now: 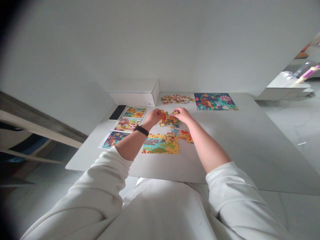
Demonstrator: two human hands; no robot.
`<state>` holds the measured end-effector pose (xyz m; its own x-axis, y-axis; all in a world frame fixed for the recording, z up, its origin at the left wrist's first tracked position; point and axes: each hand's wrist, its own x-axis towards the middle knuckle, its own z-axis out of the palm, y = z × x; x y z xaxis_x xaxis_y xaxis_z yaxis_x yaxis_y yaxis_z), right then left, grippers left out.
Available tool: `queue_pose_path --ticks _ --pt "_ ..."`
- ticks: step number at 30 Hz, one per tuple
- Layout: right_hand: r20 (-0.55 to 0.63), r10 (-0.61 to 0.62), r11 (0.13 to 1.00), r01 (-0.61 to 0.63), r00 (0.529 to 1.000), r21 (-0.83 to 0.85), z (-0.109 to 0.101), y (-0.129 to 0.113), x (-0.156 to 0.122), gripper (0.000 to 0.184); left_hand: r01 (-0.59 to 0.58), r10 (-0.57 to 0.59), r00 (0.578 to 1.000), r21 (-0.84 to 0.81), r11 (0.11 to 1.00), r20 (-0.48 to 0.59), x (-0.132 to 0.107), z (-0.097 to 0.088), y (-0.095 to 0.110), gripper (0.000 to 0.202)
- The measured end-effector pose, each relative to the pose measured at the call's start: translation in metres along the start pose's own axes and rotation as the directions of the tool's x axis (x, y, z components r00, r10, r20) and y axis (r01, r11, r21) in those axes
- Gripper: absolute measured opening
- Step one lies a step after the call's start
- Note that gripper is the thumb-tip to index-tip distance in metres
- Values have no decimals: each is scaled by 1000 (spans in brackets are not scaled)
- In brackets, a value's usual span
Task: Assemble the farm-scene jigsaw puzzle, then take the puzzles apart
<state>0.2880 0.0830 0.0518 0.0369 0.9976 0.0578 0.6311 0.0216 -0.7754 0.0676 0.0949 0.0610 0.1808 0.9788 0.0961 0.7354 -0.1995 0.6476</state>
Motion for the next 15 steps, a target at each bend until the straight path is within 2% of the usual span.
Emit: queue_pose_path --ticks 2,4,5,7,9,12,15 --pt "-102 -15 984 -3 995 -176 -7 1 -6 32 0 15 995 154 988 -96 -6 -3 1 27" --pt "-133 -14 947 -30 991 -319 -18 5 -16 24 -63 101 986 258 964 -136 -15 -8 2 33" --pt "-94 6 930 -40 996 -365 -24 8 -23 19 -121 153 983 277 953 -98 -21 -10 2 31" --pt "54 95 890 -61 994 -452 -37 17 -39 13 -250 246 968 259 933 51 -36 -14 3 25" --pt "153 151 844 -47 977 -535 -45 25 -57 21 -339 296 933 226 913 203 -54 -13 6 25" --pt "219 182 785 -8 959 -620 -44 28 -83 38 -377 270 902 309 873 338 -82 -5 15 43" --pt "201 153 776 9 968 -631 -36 24 -98 41 -383 201 893 449 807 402 -99 6 27 56"
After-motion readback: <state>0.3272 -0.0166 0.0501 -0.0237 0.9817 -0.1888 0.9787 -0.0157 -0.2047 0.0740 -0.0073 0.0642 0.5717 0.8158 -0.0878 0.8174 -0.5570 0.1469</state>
